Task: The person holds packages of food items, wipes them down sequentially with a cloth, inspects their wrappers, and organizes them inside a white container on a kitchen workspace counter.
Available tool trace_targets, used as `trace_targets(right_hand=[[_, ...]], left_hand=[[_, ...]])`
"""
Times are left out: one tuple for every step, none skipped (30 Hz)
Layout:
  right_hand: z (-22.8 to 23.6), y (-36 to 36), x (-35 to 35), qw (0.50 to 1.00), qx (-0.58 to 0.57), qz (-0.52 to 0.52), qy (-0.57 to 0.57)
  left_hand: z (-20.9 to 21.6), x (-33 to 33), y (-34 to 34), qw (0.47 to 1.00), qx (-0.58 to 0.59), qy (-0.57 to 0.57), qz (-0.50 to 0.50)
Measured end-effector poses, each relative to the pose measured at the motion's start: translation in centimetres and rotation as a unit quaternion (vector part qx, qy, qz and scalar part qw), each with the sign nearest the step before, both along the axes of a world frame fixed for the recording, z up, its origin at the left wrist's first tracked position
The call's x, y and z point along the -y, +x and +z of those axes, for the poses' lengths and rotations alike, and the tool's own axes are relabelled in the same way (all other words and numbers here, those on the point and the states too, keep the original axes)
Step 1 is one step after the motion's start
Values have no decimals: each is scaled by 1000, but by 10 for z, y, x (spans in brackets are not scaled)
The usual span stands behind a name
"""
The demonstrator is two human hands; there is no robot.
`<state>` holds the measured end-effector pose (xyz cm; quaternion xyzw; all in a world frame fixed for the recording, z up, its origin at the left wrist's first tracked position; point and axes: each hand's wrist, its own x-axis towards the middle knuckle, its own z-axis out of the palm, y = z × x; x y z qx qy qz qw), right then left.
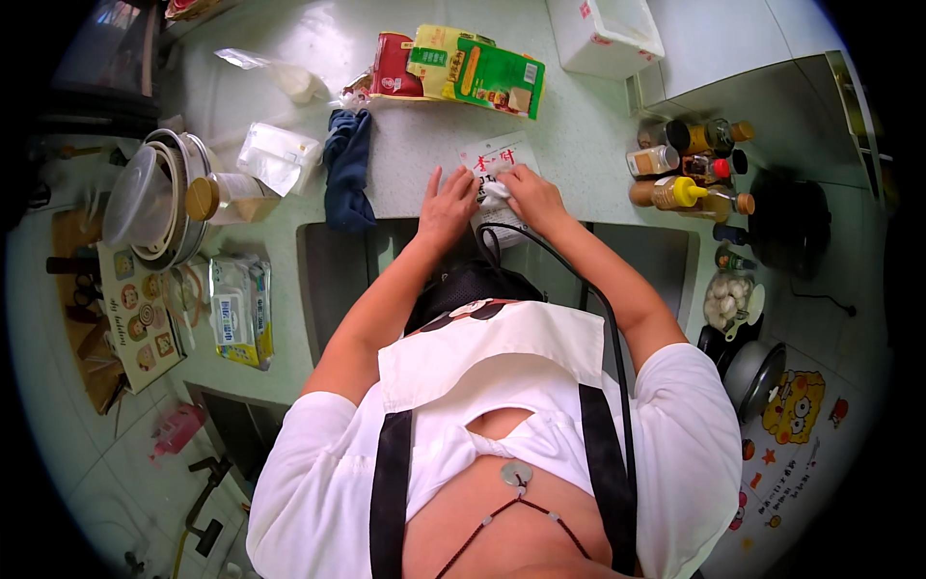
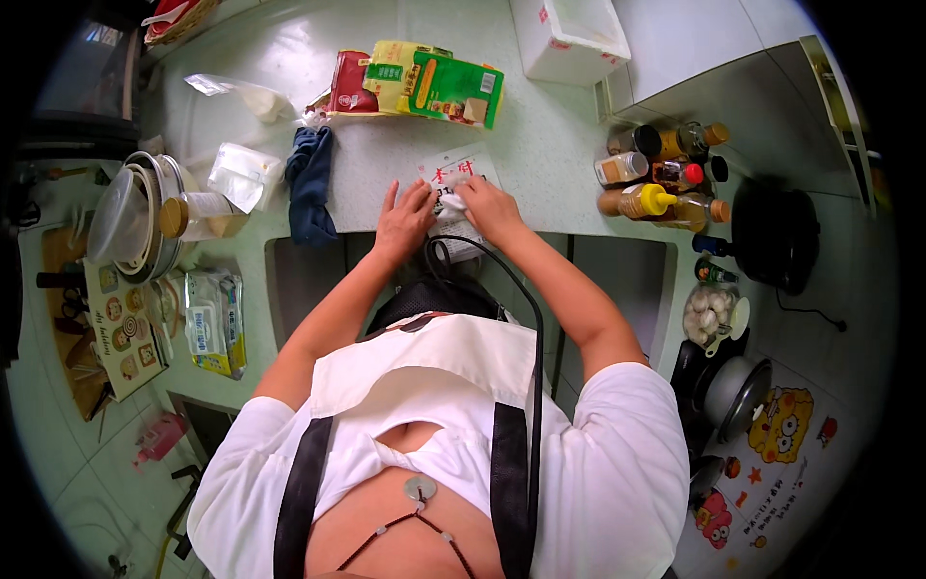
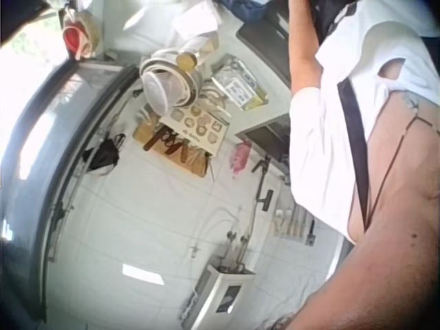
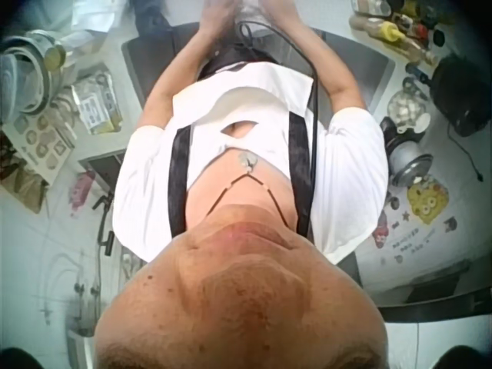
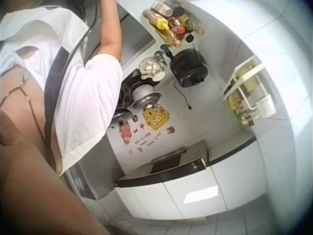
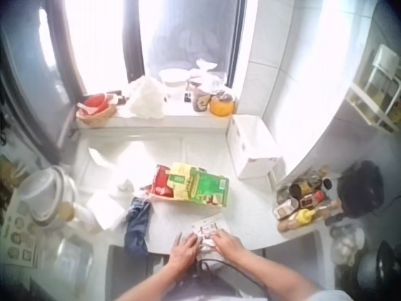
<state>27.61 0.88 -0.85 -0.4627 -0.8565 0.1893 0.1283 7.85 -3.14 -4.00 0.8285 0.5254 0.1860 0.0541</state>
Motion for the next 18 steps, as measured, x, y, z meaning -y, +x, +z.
trace_targets(right_hand=[[-12, 5, 0, 999, -14, 17, 26], [-12, 3, -2, 999, -19, -17, 24], [-13, 1, -7, 998, -25, -51, 22], [-14, -3, -13, 996, -31, -85, 20], [-16, -9, -20, 991, -59, -113, 47], [-15, -17, -25, 987, -83, -130, 47], [-14, -26, -29, 982, -106, -148, 46], [-14, -33, -32, 977, -129, -166, 45], [-18, -38, -34, 983, -121, -124, 57], [-22, -43, -35, 988, -112, -82, 69], [-24, -45, -36, 991, -103, -39, 81], [-26, -45, -39, 993, -80, -36, 77], [-26, -45, -42, 995, -57, -33, 73], [-27, -46, -47, 997, -35, -29, 70], [-29, -45, -54, 993, -19, -85, 80], [-31, -41, -63, 986, -3, -141, 90], [-32, -41, -69, 975, 12, -198, 100], [-34, -43, -71, 976, 3, -196, 97]], left_hand=[[-1, 0, 0, 1000, 6, 9, 3], [-2, 1, 1, 1000, 6, 15, 5], [-3, 1, 1, 1000, 5, 21, 8], [-4, 1, 2, 1000, 5, 27, 11], [-5, 2, 2, 999, 1, 29, 13], [-6, 1, 3, 999, -3, 34, 15], [-6, 1, 4, 999, -7, 38, 18], [-6, 1, 4, 999, -8, 33, 18], [-4, 2, 5, 999, -10, 28, 19], [-3, 2, 5, 999, -11, 24, 19], [-4, 2, 5, 1000, -12, 18, 19], [-4, 2, 5, 1000, -13, 12, 20], [-5, 2, 5, 1000, -14, 6, 20], [-5, 2, 5, 1000, -16, 13, 22], [-6, 2, 5, 999, -18, 21, 24], [-6, 2, 5, 999, -20, 29, 25], [-5, 2, 5, 999, -23, 30, 24], [-4, 2, 6, 999, -26, 32, 24]])
